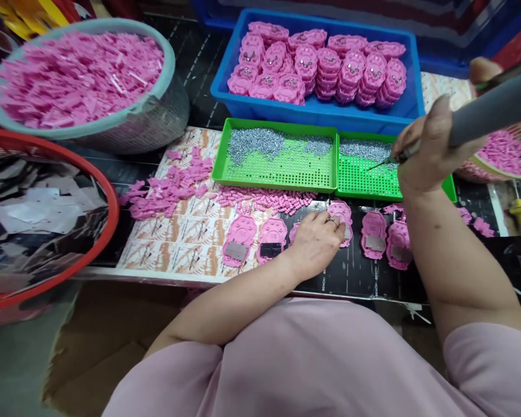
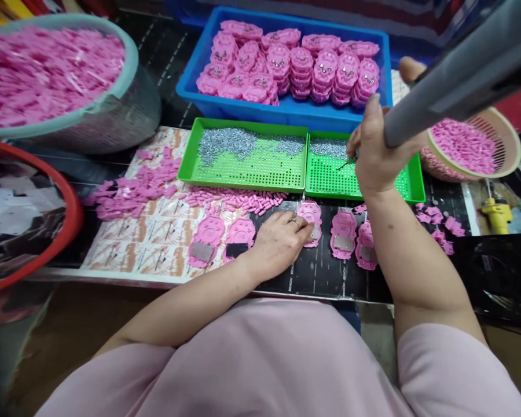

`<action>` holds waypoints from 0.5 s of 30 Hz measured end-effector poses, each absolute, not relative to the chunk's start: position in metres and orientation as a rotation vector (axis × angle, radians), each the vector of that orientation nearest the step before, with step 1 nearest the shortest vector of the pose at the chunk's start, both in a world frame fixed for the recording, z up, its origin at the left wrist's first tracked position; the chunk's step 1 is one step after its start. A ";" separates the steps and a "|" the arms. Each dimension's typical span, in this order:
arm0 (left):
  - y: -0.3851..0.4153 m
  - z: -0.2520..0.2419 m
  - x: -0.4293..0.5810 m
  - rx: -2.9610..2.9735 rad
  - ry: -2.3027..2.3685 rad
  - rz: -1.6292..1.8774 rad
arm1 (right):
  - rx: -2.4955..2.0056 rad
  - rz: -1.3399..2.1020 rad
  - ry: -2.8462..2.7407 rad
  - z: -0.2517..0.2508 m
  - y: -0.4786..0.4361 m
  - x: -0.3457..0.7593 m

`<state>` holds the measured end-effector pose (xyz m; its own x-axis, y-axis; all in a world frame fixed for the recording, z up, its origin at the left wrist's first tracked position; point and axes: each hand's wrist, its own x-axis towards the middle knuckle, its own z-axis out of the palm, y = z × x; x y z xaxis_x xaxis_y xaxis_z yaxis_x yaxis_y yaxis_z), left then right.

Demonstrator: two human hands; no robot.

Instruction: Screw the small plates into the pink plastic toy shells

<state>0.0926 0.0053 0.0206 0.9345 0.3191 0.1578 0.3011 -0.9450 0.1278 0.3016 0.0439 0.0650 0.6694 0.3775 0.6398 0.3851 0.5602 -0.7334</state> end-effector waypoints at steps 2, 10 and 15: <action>0.005 0.021 0.092 2.980 0.482 0.253 | -0.999 -0.094 -0.902 0.056 0.058 0.304; 0.006 0.024 0.090 2.938 0.464 0.201 | -0.997 -0.032 -0.998 0.049 0.061 0.297; 0.007 0.022 0.089 2.935 0.459 0.242 | -1.118 0.144 -1.022 0.053 0.059 0.301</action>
